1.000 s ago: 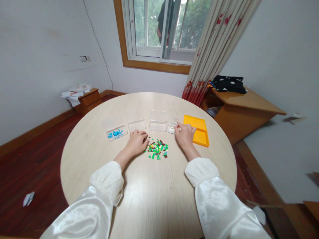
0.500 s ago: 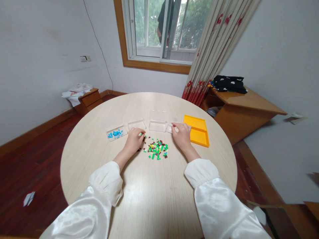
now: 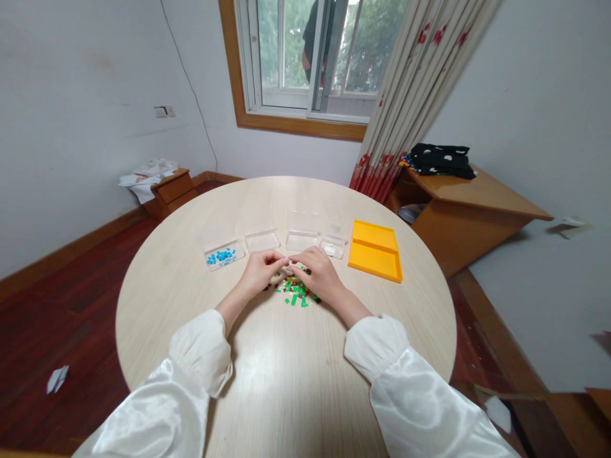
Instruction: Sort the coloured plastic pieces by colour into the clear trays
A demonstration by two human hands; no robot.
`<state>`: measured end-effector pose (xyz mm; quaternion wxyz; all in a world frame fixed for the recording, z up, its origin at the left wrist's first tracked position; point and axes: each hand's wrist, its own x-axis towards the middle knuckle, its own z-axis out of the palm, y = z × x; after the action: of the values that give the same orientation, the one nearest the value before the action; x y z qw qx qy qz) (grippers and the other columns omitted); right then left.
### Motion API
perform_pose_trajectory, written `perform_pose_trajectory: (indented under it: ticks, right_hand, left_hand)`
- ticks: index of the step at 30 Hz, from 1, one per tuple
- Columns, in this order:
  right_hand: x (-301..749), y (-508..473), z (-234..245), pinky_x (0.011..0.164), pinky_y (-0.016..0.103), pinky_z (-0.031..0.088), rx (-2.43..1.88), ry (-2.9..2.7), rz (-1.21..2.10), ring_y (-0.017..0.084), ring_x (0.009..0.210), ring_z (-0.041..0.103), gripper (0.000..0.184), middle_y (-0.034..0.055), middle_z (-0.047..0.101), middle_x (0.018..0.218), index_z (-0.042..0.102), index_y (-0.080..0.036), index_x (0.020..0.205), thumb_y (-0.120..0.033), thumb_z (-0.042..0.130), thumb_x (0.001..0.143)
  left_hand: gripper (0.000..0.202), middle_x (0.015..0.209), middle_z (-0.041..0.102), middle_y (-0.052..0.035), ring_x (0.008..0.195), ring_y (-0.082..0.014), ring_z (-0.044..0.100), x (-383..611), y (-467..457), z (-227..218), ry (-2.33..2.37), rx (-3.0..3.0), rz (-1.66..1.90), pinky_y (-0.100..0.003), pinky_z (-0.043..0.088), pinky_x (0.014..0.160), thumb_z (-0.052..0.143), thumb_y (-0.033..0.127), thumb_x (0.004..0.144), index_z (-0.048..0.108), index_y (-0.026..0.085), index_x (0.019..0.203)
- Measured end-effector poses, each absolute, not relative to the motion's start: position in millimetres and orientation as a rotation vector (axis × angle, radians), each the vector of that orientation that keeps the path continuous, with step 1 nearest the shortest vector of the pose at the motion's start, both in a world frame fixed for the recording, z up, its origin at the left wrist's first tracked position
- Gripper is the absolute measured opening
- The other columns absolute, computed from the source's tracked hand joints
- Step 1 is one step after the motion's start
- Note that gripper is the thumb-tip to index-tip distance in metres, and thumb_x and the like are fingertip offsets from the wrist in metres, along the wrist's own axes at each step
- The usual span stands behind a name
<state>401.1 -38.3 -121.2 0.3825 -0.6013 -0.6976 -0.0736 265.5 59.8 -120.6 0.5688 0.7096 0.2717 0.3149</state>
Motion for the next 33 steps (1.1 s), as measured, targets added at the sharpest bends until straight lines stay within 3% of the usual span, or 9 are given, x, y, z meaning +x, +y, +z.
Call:
perform_pose_trajectory:
  ticks: [15, 20, 23, 28, 33]
  right_hand:
    - [397, -40, -120, 0.074, 0.033, 0.041, -1.525, -1.773, -0.201, 0.018, 0.079, 0.055, 0.018, 0.0044, 0.068, 0.078, 0.067, -0.021, 0.083, -0.025, 0.051, 0.089]
    - [399, -41, -115, 0.073, 0.033, 0.039, -1.550, -1.741, -0.341, 0.019, 0.077, 0.053, 0.019, 0.0049, 0.065, 0.074, 0.063, -0.019, 0.077, -0.022, 0.048, 0.088]
    - [406, -41, -115, 0.073, 0.033, 0.036, -1.650, -1.675, -0.433, 0.019, 0.075, 0.052, 0.021, 0.0045, 0.062, 0.071, 0.059, -0.020, 0.072, -0.022, 0.045, 0.087]
    - [429, -39, -124, 0.074, 0.034, 0.032, -1.840, -1.483, -0.534, 0.020, 0.076, 0.052, 0.023, 0.0049, 0.064, 0.071, 0.059, -0.020, 0.070, -0.025, 0.046, 0.088]
    - [447, -40, -128, 0.074, 0.034, 0.028, -2.008, -1.332, -0.579, 0.021, 0.079, 0.053, 0.021, 0.0067, 0.069, 0.081, 0.065, -0.017, 0.081, -0.027, 0.047, 0.089]
  left_hand:
    - [0.035, 0.056, 0.063, -0.0027, 0.052, -0.0120, 0.052, 265, 57, -120, 0.578, 1.839, 0.752, -0.023, 0.040, 0.051, 0.060, 0.048, 0.071, 0.064, 0.015, 0.058]
    - [0.042, 0.043, 0.045, 0.0024, 0.044, -0.0093, 0.041, 261, 59, -118, 0.648, 1.954, 0.766, -0.022, 0.033, 0.047, 0.048, 0.042, 0.079, 0.049, 0.017, 0.045]
    - [0.039, 0.043, 0.041, 0.0038, 0.045, -0.0089, 0.037, 254, 62, -117, 0.678, 2.079, 0.738, -0.022, 0.030, 0.047, 0.050, 0.038, 0.078, 0.046, 0.017, 0.045]
    - [0.019, 0.055, 0.054, 0.0004, 0.053, -0.0109, 0.045, 241, 70, -119, 0.613, 2.290, 0.558, -0.023, 0.033, 0.052, 0.059, 0.027, 0.071, 0.058, 0.015, 0.055]
    - [0.013, 0.067, 0.061, -0.0033, 0.062, -0.0130, 0.053, 235, 73, -118, 0.528, 2.426, 0.425, -0.025, 0.039, 0.061, 0.060, 0.023, 0.072, 0.066, 0.015, 0.064]
